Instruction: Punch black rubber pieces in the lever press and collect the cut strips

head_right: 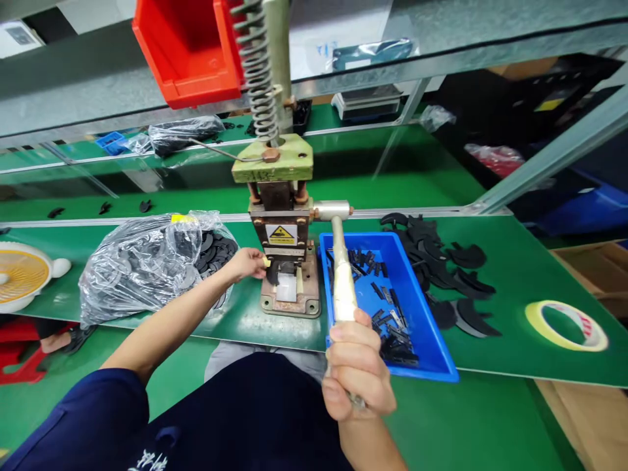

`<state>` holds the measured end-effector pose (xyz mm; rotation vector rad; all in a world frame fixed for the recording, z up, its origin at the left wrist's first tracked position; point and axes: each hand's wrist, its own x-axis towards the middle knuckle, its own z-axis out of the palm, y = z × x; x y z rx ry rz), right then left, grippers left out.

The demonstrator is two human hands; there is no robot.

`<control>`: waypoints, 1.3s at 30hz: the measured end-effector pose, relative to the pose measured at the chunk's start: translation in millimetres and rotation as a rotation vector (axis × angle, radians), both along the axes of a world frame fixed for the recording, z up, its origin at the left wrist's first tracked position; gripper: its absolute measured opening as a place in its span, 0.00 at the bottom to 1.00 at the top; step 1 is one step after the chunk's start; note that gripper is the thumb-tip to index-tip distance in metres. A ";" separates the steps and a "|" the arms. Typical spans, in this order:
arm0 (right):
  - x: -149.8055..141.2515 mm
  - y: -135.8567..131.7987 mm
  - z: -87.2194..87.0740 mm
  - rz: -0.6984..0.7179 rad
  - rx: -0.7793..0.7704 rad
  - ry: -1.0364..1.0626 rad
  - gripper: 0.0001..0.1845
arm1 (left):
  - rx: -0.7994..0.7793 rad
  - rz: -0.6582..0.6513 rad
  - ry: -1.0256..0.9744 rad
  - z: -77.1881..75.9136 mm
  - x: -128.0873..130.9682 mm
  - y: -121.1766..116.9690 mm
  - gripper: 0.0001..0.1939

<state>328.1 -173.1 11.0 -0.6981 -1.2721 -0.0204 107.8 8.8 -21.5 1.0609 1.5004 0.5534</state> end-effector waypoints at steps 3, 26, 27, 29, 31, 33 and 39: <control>-5.8 6.2 2.6 -0.038 0.079 0.037 0.12 | 0.170 0.095 0.054 5.3 -36.0 8.3 0.04; -0.1 24.3 -9.1 -0.140 0.265 0.100 0.28 | 0.858 -0.771 1.003 -30.4 -74.6 -173.6 0.16; -0.5 24.8 -6.8 -0.129 0.271 0.090 0.27 | 0.876 -0.770 0.947 -31.6 -72.6 -172.4 0.15; -2.1 24.6 -2.0 -0.116 0.258 0.060 0.26 | 0.889 -0.728 0.842 -32.9 -69.7 -169.2 0.14; -4.5 23.0 1.8 -0.116 0.237 0.057 0.24 | 0.894 -0.654 0.785 -33.4 -67.6 -166.4 0.16; -7.3 20.3 4.0 -0.116 0.207 0.058 0.22 | 0.899 -0.608 0.784 -34.2 -65.5 -165.4 0.22; -12.6 13.0 6.1 -0.122 0.134 0.066 0.20 | 0.943 -0.704 0.790 -48.6 -61.1 -186.8 0.27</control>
